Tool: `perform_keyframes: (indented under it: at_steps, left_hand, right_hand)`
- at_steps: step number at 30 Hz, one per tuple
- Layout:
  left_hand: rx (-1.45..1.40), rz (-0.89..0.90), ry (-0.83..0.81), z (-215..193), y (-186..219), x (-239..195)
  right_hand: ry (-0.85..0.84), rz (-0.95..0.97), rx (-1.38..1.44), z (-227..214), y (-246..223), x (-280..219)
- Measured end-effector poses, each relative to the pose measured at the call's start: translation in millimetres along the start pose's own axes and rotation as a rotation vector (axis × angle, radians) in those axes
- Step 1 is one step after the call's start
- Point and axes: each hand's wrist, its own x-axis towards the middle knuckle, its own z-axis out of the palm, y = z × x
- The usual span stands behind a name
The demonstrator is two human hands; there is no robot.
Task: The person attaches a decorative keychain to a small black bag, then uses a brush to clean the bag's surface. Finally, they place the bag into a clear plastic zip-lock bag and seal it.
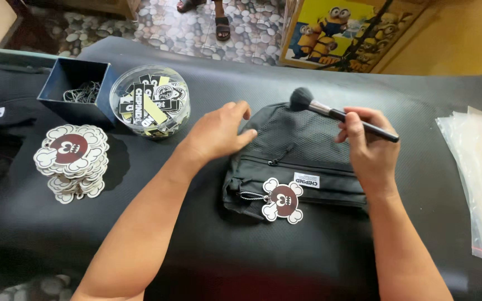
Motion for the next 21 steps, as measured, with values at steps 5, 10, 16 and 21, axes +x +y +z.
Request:
perform_keyframes:
  at_steps: [5, 10, 16, 21]
  left_hand:
    - [0.315, 0.105, 0.135, 35, 9, 1]
    - [0.348, 0.145, 0.184, 60, 8, 7]
    - [0.352, 0.209, 0.27, 72, 17, 7]
    - [0.569, 0.255, 0.407, 72, 48, -7]
  right_hand:
    - [0.044, 0.017, 0.064, 11, 6, -5]
    - [-0.003, -0.008, 0.036, 20, -1, -10]
    - [-0.018, -0.001, 0.046, 19, -9, -7]
    - [-0.039, 0.002, 0.014, 23, -15, -9]
